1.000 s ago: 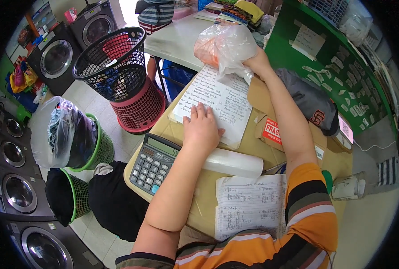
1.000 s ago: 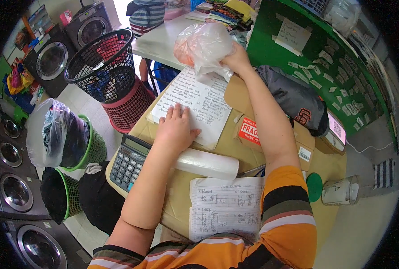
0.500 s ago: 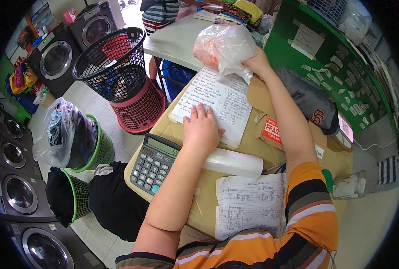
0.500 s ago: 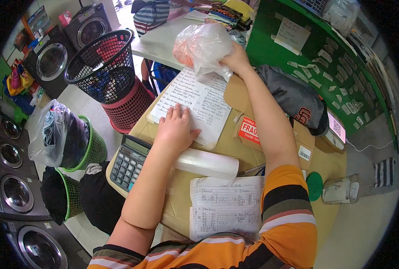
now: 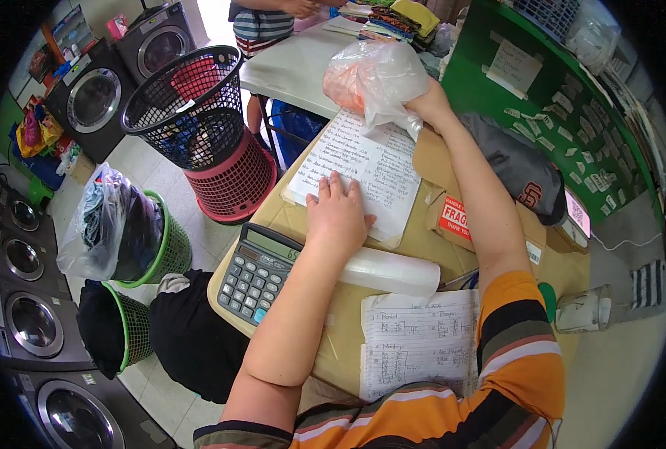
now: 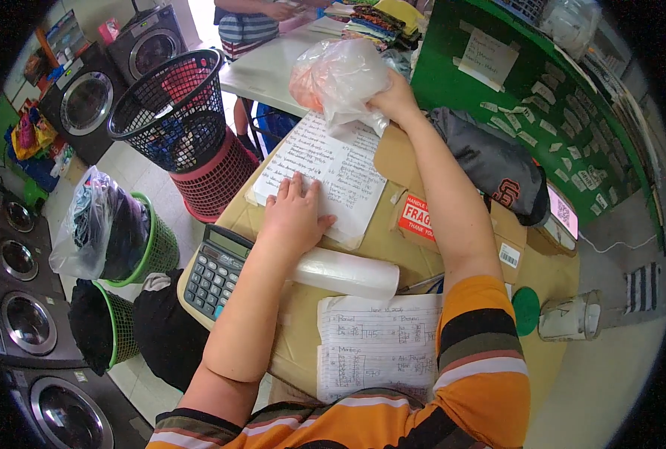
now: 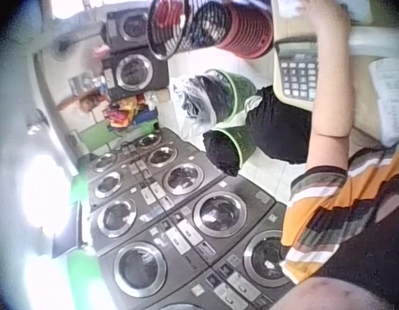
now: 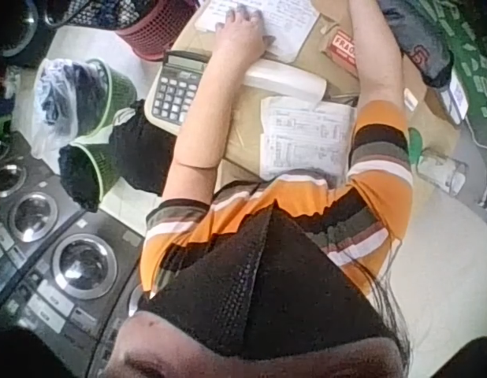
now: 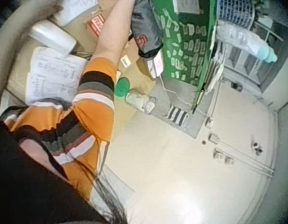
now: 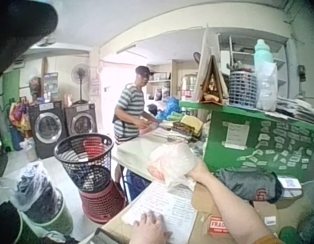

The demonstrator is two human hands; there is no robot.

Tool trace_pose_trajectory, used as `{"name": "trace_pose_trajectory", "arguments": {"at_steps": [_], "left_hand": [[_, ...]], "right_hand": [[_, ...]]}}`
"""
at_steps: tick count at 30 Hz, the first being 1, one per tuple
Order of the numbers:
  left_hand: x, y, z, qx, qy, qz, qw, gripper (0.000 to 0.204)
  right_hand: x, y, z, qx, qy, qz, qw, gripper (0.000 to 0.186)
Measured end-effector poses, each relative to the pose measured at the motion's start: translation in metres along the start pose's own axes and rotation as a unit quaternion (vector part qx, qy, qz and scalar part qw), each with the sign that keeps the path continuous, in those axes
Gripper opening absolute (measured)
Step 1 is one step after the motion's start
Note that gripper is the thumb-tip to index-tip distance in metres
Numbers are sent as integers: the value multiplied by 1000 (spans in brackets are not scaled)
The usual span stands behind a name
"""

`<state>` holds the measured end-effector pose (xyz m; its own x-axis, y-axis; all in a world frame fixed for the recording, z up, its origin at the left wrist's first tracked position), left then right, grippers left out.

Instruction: Record information into a ledger or notebook while managing laundry items.

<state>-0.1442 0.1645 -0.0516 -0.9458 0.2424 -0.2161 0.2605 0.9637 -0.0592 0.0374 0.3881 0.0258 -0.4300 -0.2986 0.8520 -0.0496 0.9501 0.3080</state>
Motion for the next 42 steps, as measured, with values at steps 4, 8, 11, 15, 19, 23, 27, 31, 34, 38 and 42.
{"name": "trace_pose_trajectory", "arguments": {"at_steps": [4, 8, 11, 15, 19, 23, 27, 31, 34, 38, 42], "left_hand": [[-4, -4, -5, -29, -27, 19, 999, 67], [-4, -5, -5, -45, -24, 31, 998, 59], [-4, -5, -7, -51, -29, 32, 998, 56], [-5, -5, -6, -60, -30, 36, 997, 54], [-4, -4, -5, -40, 2, 29, 999, 57], [-3, -4, -4, -40, -4, 26, 999, 56], [-6, -4, -6, -34, -11, 28, 999, 55], [-4, -4, -5, -33, -10, 27, 999, 55], [-5, -4, -5, -31, -12, 26, 999, 54], [-6, -4, -4, -32, -11, 34, 999, 53], [-7, -5, -5, -29, -19, 35, 999, 53]], "right_hand": [[0, 1, -1, -11, -26, -22, 999, 58], [-4, 3, 3, 12, 3, 18, 1000, 57], [-3, 3, 1, 5, -17, 11, 1000, 55], [-5, 3, 0, 3, -25, 23, 999, 54], [-3, 2, 0, 2, -27, 19, 999, 55], [-1, 0, 1, 1, -17, 16, 1000, 56], [-2, 2, -1, 0, -35, 6, 999, 57], [-1, 0, 1, 9, -15, 15, 1000, 56], [-2, 0, 2, 17, -9, 28, 999, 55], [-6, 4, 0, 9, -24, 2, 1000, 56], [-9, 7, 0, 0, -37, -11, 999, 59]]}}
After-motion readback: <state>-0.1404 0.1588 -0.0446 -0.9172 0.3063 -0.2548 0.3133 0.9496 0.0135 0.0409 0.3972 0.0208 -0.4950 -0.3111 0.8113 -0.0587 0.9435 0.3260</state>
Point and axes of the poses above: each hand's wrist, its own y-axis towards the middle knuckle, its own z-axis out of the palm, x = y × z, the point moved 9 cm from there along y, towards the middle knuckle, and after that the axes turned 8 degrees about z, right-handed, at the moved point
